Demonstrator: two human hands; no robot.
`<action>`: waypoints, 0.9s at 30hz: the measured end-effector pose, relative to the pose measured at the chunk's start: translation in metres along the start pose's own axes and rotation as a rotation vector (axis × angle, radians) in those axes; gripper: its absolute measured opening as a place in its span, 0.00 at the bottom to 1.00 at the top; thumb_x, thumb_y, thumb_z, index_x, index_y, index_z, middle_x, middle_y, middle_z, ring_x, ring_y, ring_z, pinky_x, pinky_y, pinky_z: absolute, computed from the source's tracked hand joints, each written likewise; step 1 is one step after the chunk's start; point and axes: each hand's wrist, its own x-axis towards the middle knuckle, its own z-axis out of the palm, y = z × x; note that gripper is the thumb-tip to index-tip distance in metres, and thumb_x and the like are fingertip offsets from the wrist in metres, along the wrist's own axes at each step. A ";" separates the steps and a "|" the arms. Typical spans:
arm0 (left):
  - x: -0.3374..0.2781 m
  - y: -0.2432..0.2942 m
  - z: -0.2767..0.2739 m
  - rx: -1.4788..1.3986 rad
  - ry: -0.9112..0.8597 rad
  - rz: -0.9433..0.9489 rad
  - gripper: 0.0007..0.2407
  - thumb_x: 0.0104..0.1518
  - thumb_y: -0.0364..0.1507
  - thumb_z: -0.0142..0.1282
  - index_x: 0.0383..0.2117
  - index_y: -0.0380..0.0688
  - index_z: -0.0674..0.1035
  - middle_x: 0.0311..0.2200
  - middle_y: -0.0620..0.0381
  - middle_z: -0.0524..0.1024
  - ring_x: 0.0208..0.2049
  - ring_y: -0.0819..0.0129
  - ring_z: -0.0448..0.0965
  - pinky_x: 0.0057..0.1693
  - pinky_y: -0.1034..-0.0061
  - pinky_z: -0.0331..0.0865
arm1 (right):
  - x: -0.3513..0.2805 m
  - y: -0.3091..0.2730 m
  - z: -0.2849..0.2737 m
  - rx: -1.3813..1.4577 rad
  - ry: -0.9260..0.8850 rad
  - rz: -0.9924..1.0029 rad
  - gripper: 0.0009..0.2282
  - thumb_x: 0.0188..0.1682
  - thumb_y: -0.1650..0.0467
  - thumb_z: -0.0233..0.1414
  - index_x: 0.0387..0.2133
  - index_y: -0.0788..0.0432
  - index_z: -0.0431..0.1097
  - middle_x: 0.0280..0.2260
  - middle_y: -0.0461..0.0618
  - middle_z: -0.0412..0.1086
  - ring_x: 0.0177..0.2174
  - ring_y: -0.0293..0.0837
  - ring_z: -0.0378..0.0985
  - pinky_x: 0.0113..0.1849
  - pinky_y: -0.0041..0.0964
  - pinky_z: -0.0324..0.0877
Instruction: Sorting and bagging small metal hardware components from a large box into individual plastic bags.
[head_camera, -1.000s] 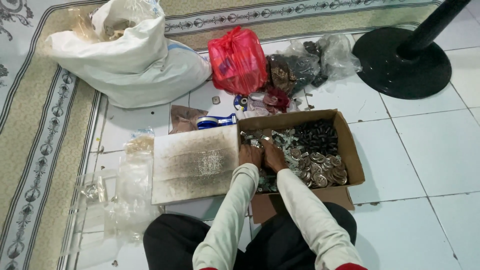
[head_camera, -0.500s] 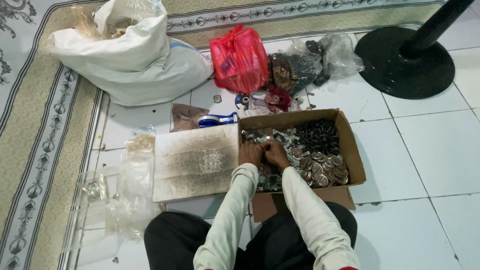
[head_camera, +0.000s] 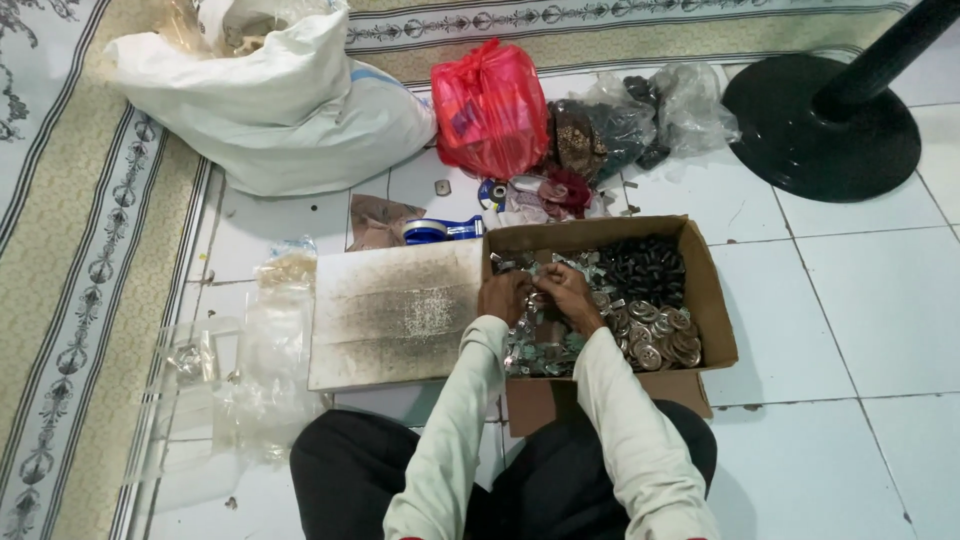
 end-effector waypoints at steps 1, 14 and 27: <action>0.001 0.002 -0.005 -0.003 0.002 -0.001 0.06 0.56 0.31 0.59 0.38 0.62 0.83 0.32 0.61 0.84 0.37 0.56 0.86 0.44 0.61 0.80 | -0.002 -0.001 0.001 -0.004 0.000 0.000 0.12 0.48 0.72 0.61 0.42 0.62 0.70 0.31 0.51 0.77 0.31 0.42 0.80 0.37 0.40 0.79; 0.006 0.001 -0.006 -0.257 0.016 -0.163 0.08 0.58 0.34 0.61 0.41 0.61 0.86 0.34 0.58 0.86 0.41 0.56 0.86 0.49 0.61 0.79 | -0.029 -0.016 0.016 0.045 0.066 -0.056 0.15 0.51 0.74 0.57 0.53 0.61 0.73 0.39 0.57 0.75 0.38 0.47 0.81 0.39 0.41 0.81; -0.002 0.003 -0.027 -0.686 0.071 -0.238 0.09 0.55 0.31 0.65 0.42 0.55 0.86 0.37 0.55 0.86 0.43 0.59 0.85 0.51 0.65 0.77 | -0.016 0.006 0.016 0.179 0.099 -0.080 0.17 0.49 0.74 0.60 0.51 0.62 0.72 0.33 0.52 0.75 0.34 0.43 0.81 0.37 0.40 0.83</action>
